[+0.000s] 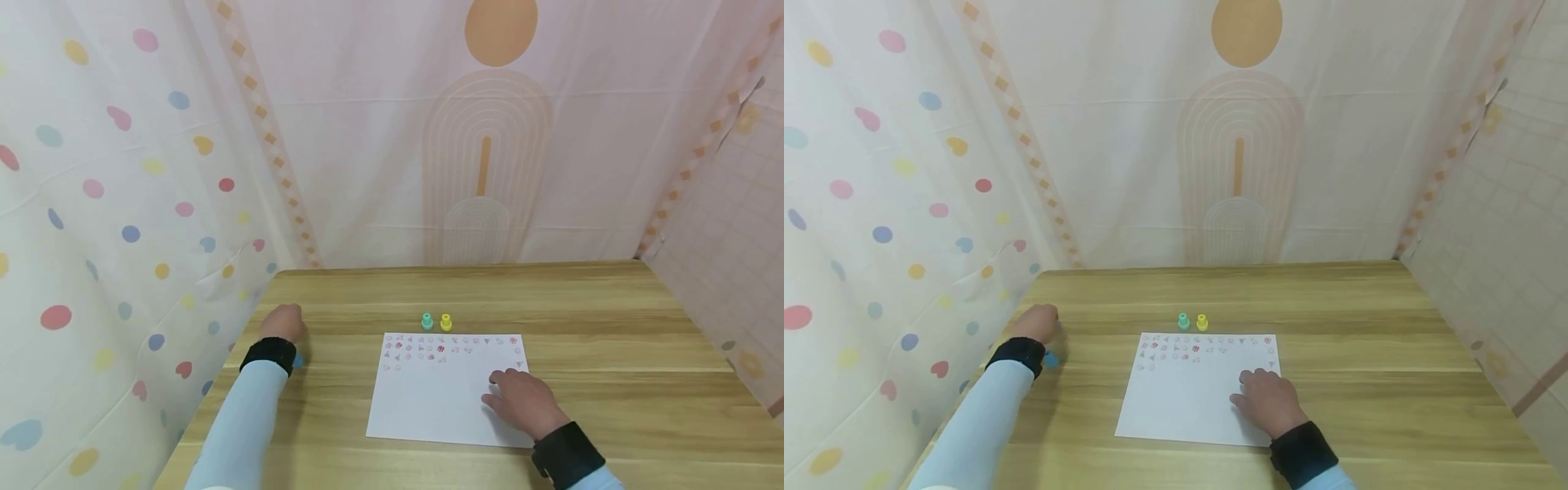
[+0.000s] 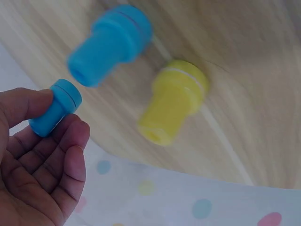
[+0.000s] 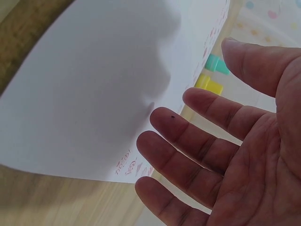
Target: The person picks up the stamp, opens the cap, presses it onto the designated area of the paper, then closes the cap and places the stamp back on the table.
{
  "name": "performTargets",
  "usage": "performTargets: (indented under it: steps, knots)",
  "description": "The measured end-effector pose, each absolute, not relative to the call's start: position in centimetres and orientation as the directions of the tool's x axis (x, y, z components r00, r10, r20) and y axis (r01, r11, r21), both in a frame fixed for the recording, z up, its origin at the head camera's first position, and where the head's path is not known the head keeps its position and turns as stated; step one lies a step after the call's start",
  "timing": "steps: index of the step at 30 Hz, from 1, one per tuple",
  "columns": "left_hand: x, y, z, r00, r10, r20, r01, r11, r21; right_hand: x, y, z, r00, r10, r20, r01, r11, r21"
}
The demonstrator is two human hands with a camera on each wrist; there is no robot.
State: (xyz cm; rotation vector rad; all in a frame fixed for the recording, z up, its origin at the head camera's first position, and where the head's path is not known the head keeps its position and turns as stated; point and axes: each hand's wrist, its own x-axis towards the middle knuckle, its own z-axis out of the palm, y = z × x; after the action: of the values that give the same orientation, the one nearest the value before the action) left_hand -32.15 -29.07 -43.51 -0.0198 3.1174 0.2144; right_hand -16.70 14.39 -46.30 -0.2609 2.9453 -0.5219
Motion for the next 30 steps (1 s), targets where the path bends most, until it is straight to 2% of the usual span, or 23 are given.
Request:
performTargets:
  steps: [15,30]
  knots:
    - [-32.6,-25.3,-42.6,-0.996,0.087,0.016,0.088,0.978,0.187,-16.8,14.3,-46.1,-0.973,-0.200,-0.112,-0.149,0.922,-0.357]
    - [-31.2,-21.0,-41.7,-0.981,0.171,0.093,0.186,0.961,0.203,-16.8,14.3,-46.0,-0.977,-0.177,-0.122,-0.125,0.928,-0.350]
